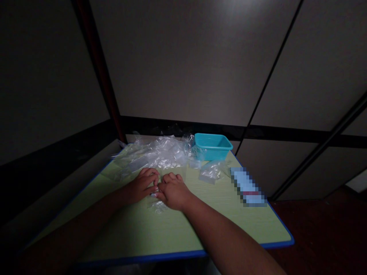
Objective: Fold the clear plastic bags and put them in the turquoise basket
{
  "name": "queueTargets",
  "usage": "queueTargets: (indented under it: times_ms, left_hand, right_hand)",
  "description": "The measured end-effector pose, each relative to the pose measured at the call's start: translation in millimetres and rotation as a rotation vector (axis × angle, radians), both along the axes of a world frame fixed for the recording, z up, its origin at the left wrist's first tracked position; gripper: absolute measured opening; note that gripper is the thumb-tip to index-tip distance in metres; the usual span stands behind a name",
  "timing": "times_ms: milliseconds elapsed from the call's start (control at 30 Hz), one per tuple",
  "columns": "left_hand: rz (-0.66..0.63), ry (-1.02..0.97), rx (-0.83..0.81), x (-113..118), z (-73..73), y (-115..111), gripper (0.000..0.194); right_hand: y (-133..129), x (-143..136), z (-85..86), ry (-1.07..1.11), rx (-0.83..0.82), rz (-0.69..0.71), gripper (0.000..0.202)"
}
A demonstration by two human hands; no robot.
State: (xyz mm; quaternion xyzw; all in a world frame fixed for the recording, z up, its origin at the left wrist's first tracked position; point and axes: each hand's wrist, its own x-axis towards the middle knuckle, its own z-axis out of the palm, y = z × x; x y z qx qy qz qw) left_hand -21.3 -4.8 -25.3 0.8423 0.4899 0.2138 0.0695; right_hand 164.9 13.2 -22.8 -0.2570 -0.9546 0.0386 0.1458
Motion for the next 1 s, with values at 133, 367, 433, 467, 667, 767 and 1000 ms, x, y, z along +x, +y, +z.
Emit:
queueTargets:
  times_ms: [133,367,433,467,667,767,1000]
  left_hand:
    - [-0.015,-0.010,0.003,-2,-2.0,1,0.003]
    - [-0.029,-0.024,0.004,0,1.0,-2,0.001]
    - [-0.024,-0.026,-0.001,1,1.9,-3,0.002]
    - [-0.025,-0.027,0.000,1,1.9,-3,0.002]
    - [-0.029,-0.031,0.028,0,-2.4,-2,0.003]
    - [-0.027,-0.022,0.025,0,-2.9,-2,0.005]
    - [-0.024,-0.015,0.018,1,-0.9,-4,0.008]
  right_hand:
    - [-2,1,2.7,0.011,-0.004,0.016,0.037]
    - [-3,4,7.6,0.058,-0.099,0.067,0.031]
    - [1,7,7.6,0.088,-0.137,0.073,0.025]
    - [4,9,7.9,0.108,-0.165,0.073,0.022]
    - [15,27,15.9,0.165,-0.321,0.063,0.005]
    - [12,27,17.8,0.118,-0.323,0.071,0.010]
    - [13,26,12.9,0.089,-0.278,0.011,0.015]
